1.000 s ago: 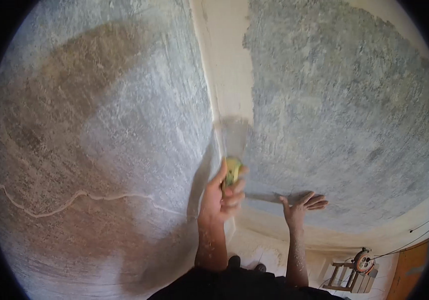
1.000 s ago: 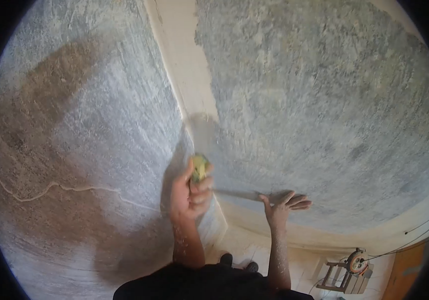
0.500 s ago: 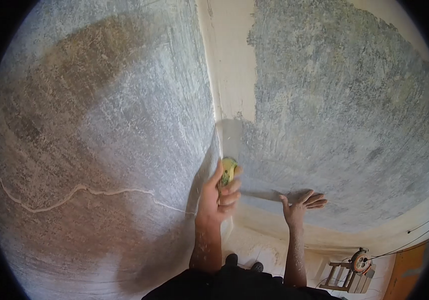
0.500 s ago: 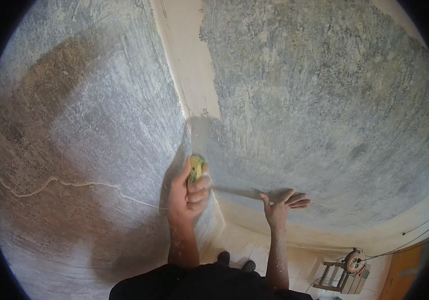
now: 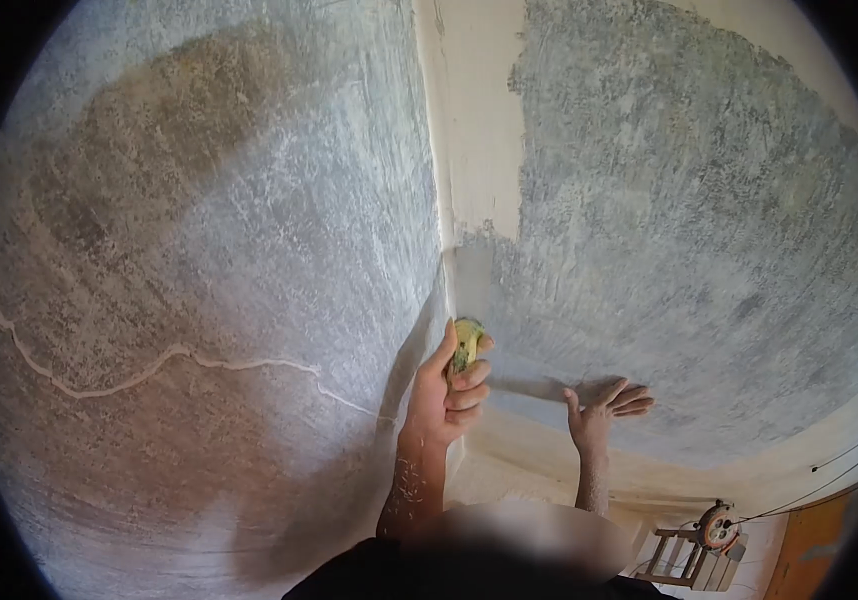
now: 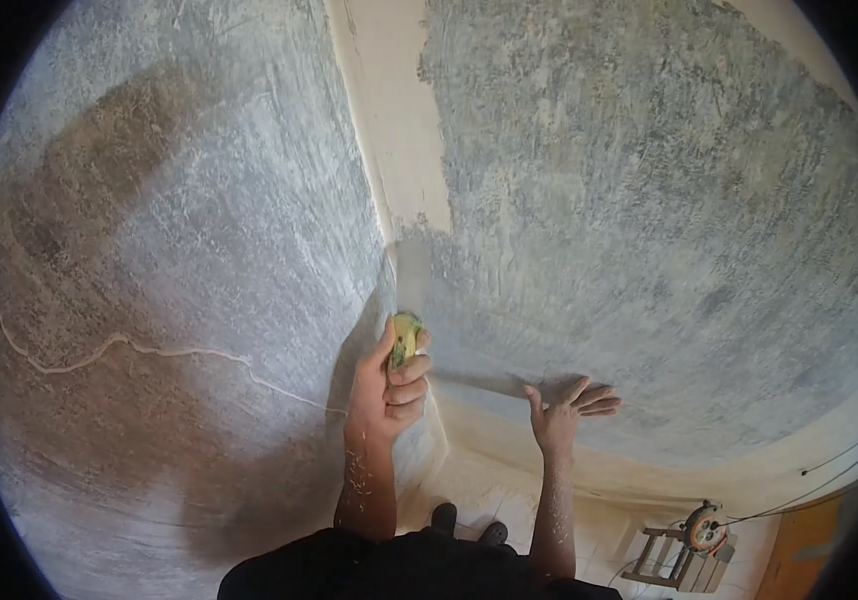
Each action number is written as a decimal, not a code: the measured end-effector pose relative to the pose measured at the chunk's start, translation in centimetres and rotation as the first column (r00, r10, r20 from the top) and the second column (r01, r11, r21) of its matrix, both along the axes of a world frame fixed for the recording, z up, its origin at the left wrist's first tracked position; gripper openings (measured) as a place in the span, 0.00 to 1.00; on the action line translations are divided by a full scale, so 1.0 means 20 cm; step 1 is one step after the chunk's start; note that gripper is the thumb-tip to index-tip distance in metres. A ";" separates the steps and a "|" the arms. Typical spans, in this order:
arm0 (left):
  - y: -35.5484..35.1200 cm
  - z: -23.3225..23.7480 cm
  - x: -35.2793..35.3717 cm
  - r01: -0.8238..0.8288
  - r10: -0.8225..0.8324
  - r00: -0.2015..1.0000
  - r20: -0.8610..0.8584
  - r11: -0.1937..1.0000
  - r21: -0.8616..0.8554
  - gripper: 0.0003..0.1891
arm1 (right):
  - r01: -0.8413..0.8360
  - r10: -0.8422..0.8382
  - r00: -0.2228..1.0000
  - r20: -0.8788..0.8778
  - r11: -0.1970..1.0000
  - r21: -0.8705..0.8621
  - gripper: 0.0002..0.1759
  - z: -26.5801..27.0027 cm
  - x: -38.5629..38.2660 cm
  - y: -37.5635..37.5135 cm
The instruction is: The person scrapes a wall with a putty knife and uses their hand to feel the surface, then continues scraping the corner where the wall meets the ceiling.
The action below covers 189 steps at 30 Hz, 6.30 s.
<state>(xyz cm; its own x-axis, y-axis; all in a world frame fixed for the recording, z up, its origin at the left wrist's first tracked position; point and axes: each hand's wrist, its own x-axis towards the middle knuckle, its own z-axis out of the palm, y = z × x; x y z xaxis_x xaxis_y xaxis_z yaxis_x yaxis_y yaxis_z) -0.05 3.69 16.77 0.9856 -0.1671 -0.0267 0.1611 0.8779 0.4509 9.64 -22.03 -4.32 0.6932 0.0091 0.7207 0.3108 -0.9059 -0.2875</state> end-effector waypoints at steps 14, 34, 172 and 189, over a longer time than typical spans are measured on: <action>-0.01 0.02 -0.02 0.008 -0.009 1.000 -0.019 1.000 -0.015 0.24 | 0.004 -0.004 1.000 -0.024 1.000 -0.002 0.66 0.00 -0.03 0.01; 0.02 0.09 -0.03 -0.032 0.027 0.996 0.079 0.998 0.062 0.26 | -0.020 0.018 0.999 -0.045 0.999 -0.043 0.63 -0.03 -0.03 -0.02; -0.20 0.00 0.02 0.194 -0.150 0.972 0.180 0.947 -0.258 0.24 | -0.101 0.091 0.993 -0.079 0.986 -0.134 0.57 -0.06 -0.08 -0.10; -0.21 0.05 0.01 0.125 -0.119 0.991 0.065 0.987 -0.102 0.25 | -0.128 0.121 0.988 -0.099 0.989 -0.070 0.55 -0.04 -0.09 -0.11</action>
<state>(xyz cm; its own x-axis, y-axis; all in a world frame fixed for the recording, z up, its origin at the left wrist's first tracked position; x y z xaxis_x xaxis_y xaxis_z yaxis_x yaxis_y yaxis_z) 0.14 -0.53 17.79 0.9570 -0.2851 0.0542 0.2462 0.8963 0.3687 7.90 -24.18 -5.08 0.7481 0.1516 0.6461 0.3973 -0.8821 -0.2531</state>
